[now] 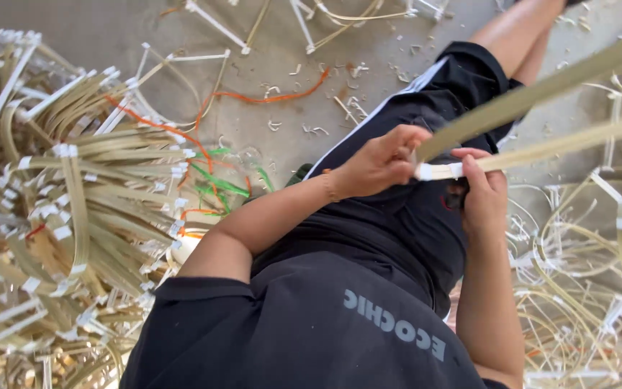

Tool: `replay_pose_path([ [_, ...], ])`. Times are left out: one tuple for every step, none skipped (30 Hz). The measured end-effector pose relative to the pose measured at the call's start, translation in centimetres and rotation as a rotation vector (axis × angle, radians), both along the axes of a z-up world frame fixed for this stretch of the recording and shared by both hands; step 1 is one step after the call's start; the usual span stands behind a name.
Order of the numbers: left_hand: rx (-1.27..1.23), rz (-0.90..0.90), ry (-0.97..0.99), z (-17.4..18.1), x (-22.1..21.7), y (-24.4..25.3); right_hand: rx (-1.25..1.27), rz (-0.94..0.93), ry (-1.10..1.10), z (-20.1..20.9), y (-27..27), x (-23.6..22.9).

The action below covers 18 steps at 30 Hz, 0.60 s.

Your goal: Assembling and trimming bamboo strips onto a curved white frame to create furniture components.

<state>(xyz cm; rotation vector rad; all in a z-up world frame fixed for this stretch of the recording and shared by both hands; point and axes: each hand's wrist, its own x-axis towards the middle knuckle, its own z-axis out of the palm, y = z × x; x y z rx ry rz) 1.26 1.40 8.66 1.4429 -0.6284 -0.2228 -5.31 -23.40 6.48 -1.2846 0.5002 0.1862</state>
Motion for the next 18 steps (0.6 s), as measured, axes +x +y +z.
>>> replay_pose_path([
  [-0.009, -0.024, 0.003, 1.1, 0.8, 0.1, -0.009, -0.024, 0.003, 0.1, 0.0, -0.2],
  [-0.171, -0.125, 0.401, 2.1, 1.4, 0.5, 0.015, 0.041, -0.047, 0.2, 0.3, -0.2],
  [-0.328, -0.226, 0.801, 3.2, 1.9, 0.9, 0.038, 0.106, -0.096, 0.3, 0.6, -0.3],
  [-0.330, -0.231, 0.811, 2.8, 1.8, 0.7, 0.035, 0.100, -0.086, 0.7, 1.5, -0.3],
  [-0.127, -0.379, 0.921, 2.3, 1.8, 0.5, -0.108, 0.159, -0.119, 1.2, 2.4, -0.2],
  [0.085, -0.532, 1.015, 1.9, 2.2, 0.1, -0.251, 0.212, -0.156, 1.5, 3.2, 0.2],
  [0.089, -0.544, 1.018, 0.2, 1.5, -0.4, -0.253, 0.201, -0.151, 0.4, 2.4, 0.2],
  [0.037, -0.528, 1.032, -1.4, 0.6, -0.8, -0.328, 0.153, -0.198, -0.6, 1.8, -0.1],
  [-0.015, -0.512, 1.045, -3.0, -0.4, -1.1, -0.404, 0.104, -0.243, -1.7, 1.1, -0.4],
  [-0.012, -0.519, 1.049, -4.2, -0.2, -1.1, -0.405, 0.098, -0.238, 0.2, 0.7, -0.5],
  [-0.134, -0.474, 1.135, -5.4, -0.1, -1.0, -0.048, -0.061, -0.146, 2.2, 0.3, -0.7],
  [-0.261, -0.418, 1.216, -6.5, 0.0, -0.9, 0.308, -0.217, -0.054, 4.2, -0.1, -0.6],
  [-0.261, -0.419, 1.217, -6.1, 0.3, -0.6, 0.308, -0.218, -0.052, 5.3, -0.3, -0.8],
  [-0.278, -0.394, 1.266, -5.7, 0.4, -0.3, 0.336, -0.206, -0.030, 6.4, -0.5, -1.3],
  [-0.295, -0.368, 1.314, -5.3, 0.5, 0.0, 0.366, -0.194, -0.009, 7.6, -0.7, -1.8],
  [-0.292, -0.371, 1.320, -4.0, 0.7, 0.1, 0.366, -0.200, -0.005, 6.0, -1.4, -2.8],
  [-0.252, -0.395, 1.294, -2.7, 1.0, 0.1, 0.101, -0.084, -0.073, 4.5, -2.0, -3.9],
  [-0.213, -0.420, 1.264, -1.4, 1.4, 0.2, -0.165, 0.034, -0.143, 3.0, -2.7, -4.8],
])
